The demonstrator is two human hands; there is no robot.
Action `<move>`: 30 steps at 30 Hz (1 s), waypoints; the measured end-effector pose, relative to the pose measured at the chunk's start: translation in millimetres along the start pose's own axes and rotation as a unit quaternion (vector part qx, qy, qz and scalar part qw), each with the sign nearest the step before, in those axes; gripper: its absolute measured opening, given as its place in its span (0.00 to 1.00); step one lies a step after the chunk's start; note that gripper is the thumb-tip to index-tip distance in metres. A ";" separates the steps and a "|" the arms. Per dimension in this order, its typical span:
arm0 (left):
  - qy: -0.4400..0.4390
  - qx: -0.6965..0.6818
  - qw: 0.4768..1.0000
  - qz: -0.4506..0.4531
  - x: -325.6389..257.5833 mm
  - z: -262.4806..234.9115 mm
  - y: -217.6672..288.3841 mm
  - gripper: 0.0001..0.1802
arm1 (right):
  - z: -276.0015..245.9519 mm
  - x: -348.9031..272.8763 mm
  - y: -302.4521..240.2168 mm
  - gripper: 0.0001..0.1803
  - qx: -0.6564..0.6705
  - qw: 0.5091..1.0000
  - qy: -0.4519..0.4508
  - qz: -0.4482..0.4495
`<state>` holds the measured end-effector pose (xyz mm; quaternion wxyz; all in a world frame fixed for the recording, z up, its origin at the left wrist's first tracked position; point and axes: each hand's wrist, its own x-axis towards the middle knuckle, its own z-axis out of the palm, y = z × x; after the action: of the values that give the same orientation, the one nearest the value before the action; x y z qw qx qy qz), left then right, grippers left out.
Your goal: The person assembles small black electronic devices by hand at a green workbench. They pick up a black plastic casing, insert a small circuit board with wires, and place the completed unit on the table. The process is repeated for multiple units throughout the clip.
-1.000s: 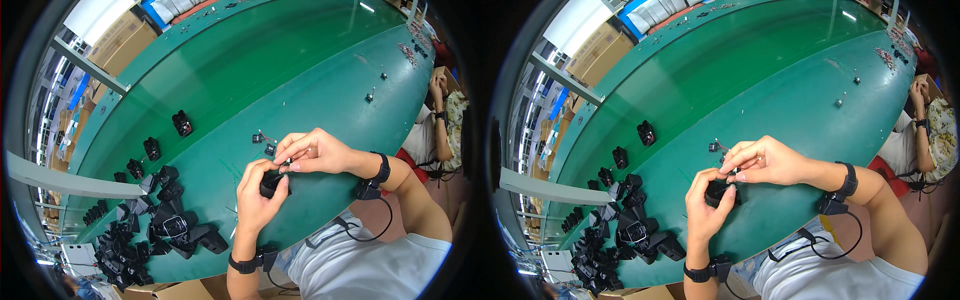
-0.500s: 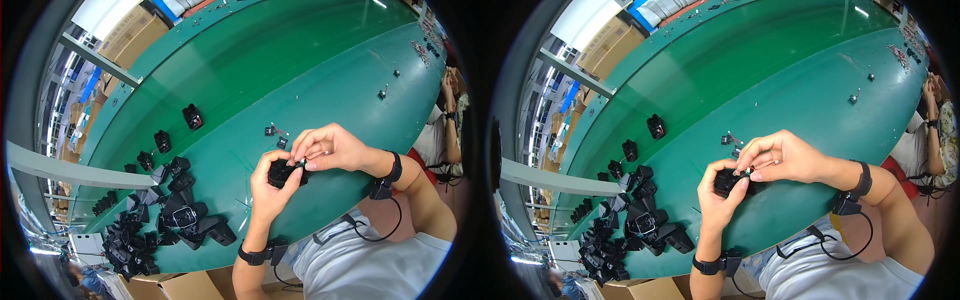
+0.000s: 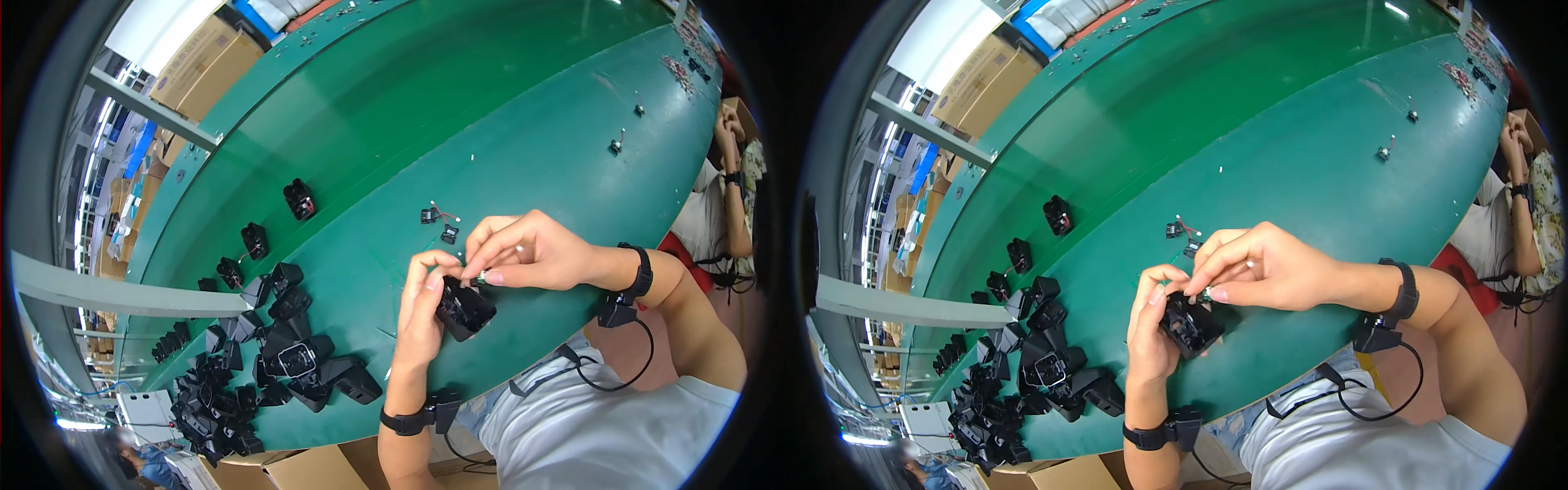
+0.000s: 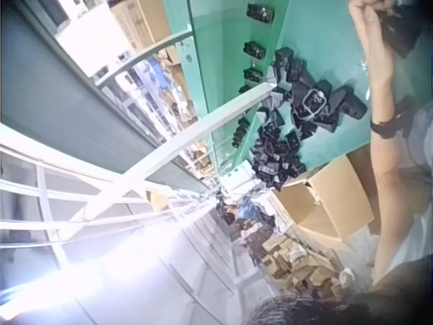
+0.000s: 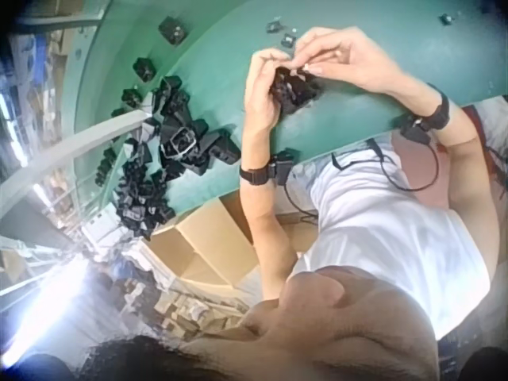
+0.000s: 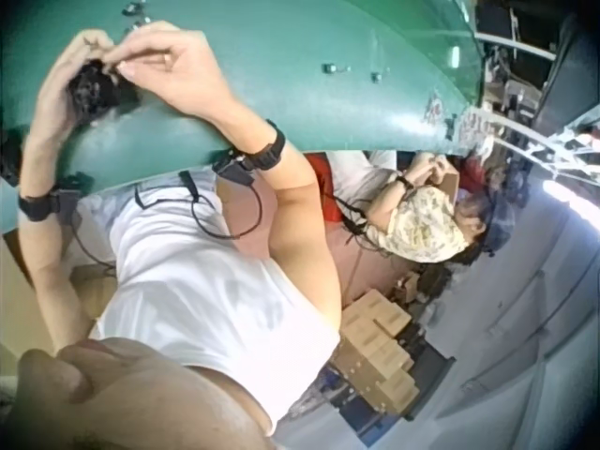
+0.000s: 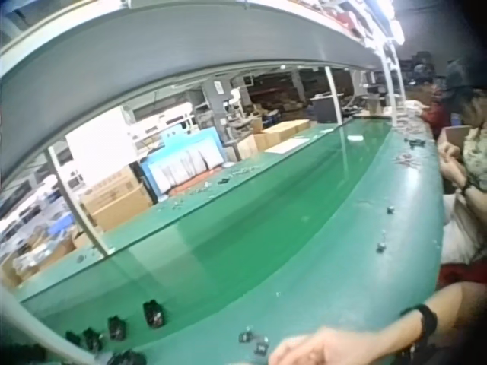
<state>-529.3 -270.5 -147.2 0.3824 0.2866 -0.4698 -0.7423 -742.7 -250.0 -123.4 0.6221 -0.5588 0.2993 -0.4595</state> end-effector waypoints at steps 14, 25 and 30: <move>0.023 0.171 0.985 0.004 -4.4 1.2 2.1 0.33 | -4.4 3.5 -2.5 0.03 -0.207 0.969 0.100 -0.085; 0.145 0.403 0.869 0.248 5.6 17.5 -16.7 0.35 | 20.9 -5.6 -2.5 0.04 -0.150 0.980 0.091 -0.089; 0.206 0.453 0.800 0.334 10.4 21.7 -17.3 0.35 | 33.5 -7.2 8.8 0.04 -0.088 0.985 0.128 -0.072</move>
<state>-557.1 -264.2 -155.2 0.5214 0.3986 -0.7290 -0.1946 -713.8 -229.8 -126.4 0.4918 -0.5681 0.3749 -0.5430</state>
